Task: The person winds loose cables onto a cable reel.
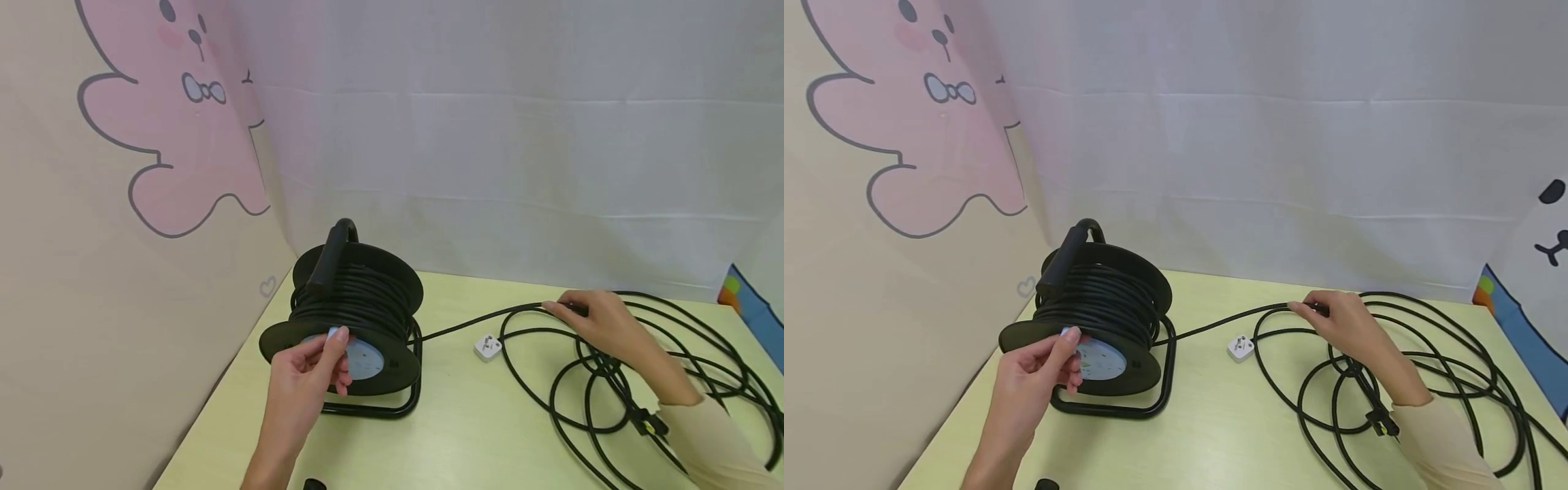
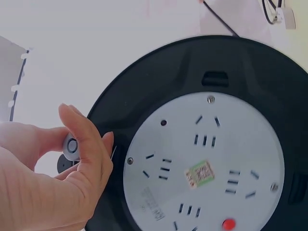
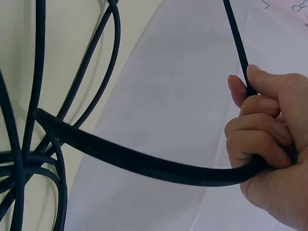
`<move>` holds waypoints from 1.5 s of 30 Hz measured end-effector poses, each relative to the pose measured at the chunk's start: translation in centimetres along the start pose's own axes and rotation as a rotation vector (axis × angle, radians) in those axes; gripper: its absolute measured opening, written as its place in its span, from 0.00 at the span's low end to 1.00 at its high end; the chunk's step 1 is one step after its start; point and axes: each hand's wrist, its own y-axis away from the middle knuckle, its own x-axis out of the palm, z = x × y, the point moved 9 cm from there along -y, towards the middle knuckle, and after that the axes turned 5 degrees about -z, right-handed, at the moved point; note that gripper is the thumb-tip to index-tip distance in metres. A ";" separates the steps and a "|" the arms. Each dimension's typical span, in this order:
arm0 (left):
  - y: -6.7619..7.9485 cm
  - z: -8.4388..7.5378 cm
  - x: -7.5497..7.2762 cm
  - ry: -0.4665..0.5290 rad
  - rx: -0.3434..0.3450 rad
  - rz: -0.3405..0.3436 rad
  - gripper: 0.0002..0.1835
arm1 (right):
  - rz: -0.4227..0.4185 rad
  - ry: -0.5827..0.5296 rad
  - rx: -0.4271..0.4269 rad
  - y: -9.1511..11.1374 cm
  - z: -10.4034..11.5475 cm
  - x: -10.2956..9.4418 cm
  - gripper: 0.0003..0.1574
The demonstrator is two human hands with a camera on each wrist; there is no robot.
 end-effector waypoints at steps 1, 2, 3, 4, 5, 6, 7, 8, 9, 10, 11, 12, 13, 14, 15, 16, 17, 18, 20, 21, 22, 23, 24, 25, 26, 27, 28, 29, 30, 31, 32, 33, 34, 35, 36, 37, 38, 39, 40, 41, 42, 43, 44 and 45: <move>0.0 0.1 0.2 0.003 -0.003 0.008 0.16 | -0.002 -0.004 -0.002 -0.2 0.1 0.1 0.11; 0.1 0.2 0.5 0.006 -0.006 0.017 0.16 | -0.002 -0.004 -0.003 -0.3 0.2 0.1 0.11; 0.1 0.2 0.7 0.012 -0.009 0.022 0.16 | 0.003 -0.007 0.003 -0.4 0.2 0.2 0.11; 0.1 0.3 1.0 0.016 -0.012 0.027 0.16 | 0.008 -0.009 0.014 -0.5 0.2 0.2 0.11; 0.2 0.4 1.2 0.022 -0.014 0.032 0.16 | 0.018 -0.013 0.028 -0.6 0.2 0.3 0.11; 0.2 0.5 1.5 0.030 -0.016 0.039 0.16 | 0.024 -0.018 0.041 -0.7 0.3 0.3 0.11; 0.3 0.6 1.8 0.036 -0.018 0.047 0.16 | 0.029 -0.023 0.052 -0.8 0.3 0.3 0.11; 0.4 0.6 2.1 0.045 -0.021 0.055 0.16 | 0.030 -0.023 0.062 -0.8 0.4 0.2 0.11; 0.4 0.8 2.5 0.054 -0.026 0.065 0.16 | 0.029 -0.027 0.068 -1.0 0.5 0.1 0.11; 0.5 1.0 2.9 0.064 -0.033 0.079 0.16 | 0.024 -0.029 0.071 -1.1 0.7 0.1 0.12; 0.6 1.2 3.3 0.076 -0.044 0.094 0.16 | 0.019 -0.033 0.068 -1.2 0.9 0.0 0.11; 0.8 1.5 3.7 0.086 -0.059 0.109 0.17 | 0.014 -0.036 0.065 -1.3 1.2 0.0 0.11; 0.9 1.9 4.1 0.095 -0.069 0.125 0.17 | 0.015 -0.039 0.057 -1.4 1.4 0.0 0.12; 1.0 2.3 4.6 0.105 -0.082 0.141 0.18 | 0.024 -0.042 0.052 -1.5 1.7 0.2 0.12; 1.1 2.7 5.1 0.115 -0.092 0.158 0.18 | 0.042 -0.047 0.046 -1.6 2.0 0.5 0.12; 1.3 3.2 5.6 0.122 -0.101 0.175 0.19 | 0.064 -0.053 0.044 -1.6 2.2 0.8 0.13; 1.5 3.7 6.1 0.128 -0.110 0.192 0.19 | 0.089 -0.060 0.042 -1.6 2.5 1.2 0.13; 1.7 4.2 6.6 0.129 -0.121 0.207 0.20 | 0.112 -0.064 0.040 -1.6 2.6 1.5 0.14; 2.0 5.4 7.5 0.129 -0.141 0.236 0.19 | 0.147 -0.073 0.037 -1.5 2.9 1.9 0.16; 2.2 6.0 7.8 0.124 -0.155 0.248 0.19 | 0.158 -0.078 0.038 -1.4 3.0 2.1 0.17; 2.4 6.6 8.0 0.116 -0.168 0.257 0.19 | 0.165 -0.083 0.038 -1.4 3.1 2.1 0.18; 2.5 7.1 8.2 0.105 -0.178 0.265 0.18 | 0.169 -0.084 0.033 -1.3 3.2 2.1 0.19; 2.6 7.7 8.3 0.092 -0.186 0.270 0.18 | 0.173 -0.084 0.024 -1.2 3.3 2.1 0.20; 2.7 8.2 8.3 0.077 -0.190 0.273 0.17 | 0.178 -0.083 0.017 -1.2 3.3 2.1 0.20; 2.8 8.6 8.3 0.061 -0.194 0.275 0.18 | 0.184 -0.081 0.008 -1.1 3.5 2.1 0.20; 2.8 9.0 8.2 0.046 -0.196 0.275 0.18 | 0.189 -0.077 -0.010 -1.1 3.6 2.0 0.20; 2.8 9.4 8.2 0.031 -0.193 0.276 0.18 | 0.191 -0.071 -0.030 -1.0 3.8 1.9 0.19; 2.8 9.7 8.0 0.018 -0.191 0.275 0.18 | 0.189 -0.062 -0.050 -1.0 3.9 1.8 0.19; 2.8 10.1 7.9 0.007 -0.192 0.275 0.18 | 0.182 -0.053 -0.067 -0.9 4.1 1.6 0.18; 2.8 10.4 7.8 -0.005 -0.191 0.274 0.18 | 0.173 -0.042 -0.083 -0.9 4.2 1.4 0.18; 2.7 10.7 7.6 -0.012 -0.195 0.274 0.19 | 0.162 -0.030 -0.101 -0.8 4.3 1.2 0.18; 2.7 11.1 7.4 -0.016 -0.200 0.271 0.18 | 0.150 -0.015 -0.115 -0.7 4.3 0.9 0.17; 2.7 11.4 7.2 -0.023 -0.206 0.270 0.19 | 0.138 -0.001 -0.121 -0.6 4.4 0.6 0.17; 2.7 11.8 7.0 -0.026 -0.212 0.267 0.19 | 0.130 0.010 -0.127 -0.5 4.4 0.4 0.17; 2.7 12.1 6.9 -0.028 -0.219 0.266 0.19 | 0.126 0.023 -0.134 -0.3 4.3 0.1 0.16; 2.7 12.4 6.7 -0.029 -0.225 0.266 0.19 | 0.121 0.038 -0.140 -0.2 4.4 -0.1 0.15; 2.7 12.7 6.5 -0.030 -0.229 0.268 0.19 | 0.118 0.050 -0.147 0.0 4.4 -0.3 0.14; 2.7 12.9 6.4 -0.034 -0.231 0.270 0.20 | 0.114 0.063 -0.152 0.1 4.4 -0.6 0.14; 2.6 13.1 6.2 -0.039 -0.235 0.272 0.20 | 0.107 0.073 -0.160 0.3 4.5 -0.8 0.14; 2.6 13.4 6.0 -0.045 -0.236 0.274 0.20 | 0.102 0.084 -0.168 0.5 4.5 -1.0 0.14; 2.5 13.6 5.8 -0.054 -0.240 0.275 0.20 | 0.093 0.101 -0.175 0.7 4.5 -1.2 0.13; 2.4 13.8 5.5 -0.065 -0.244 0.273 0.20 | 0.081 0.112 -0.181 0.9 4.5 -1.5 0.13; 2.4 14.0 5.2 -0.077 -0.249 0.270 0.21 | 0.070 0.125 -0.189 1.0 4.5 -1.8 0.13; 2.3 14.2 4.8 -0.091 -0.258 0.264 0.21 | 0.060 0.137 -0.197 1.2 4.4 -2.0 0.13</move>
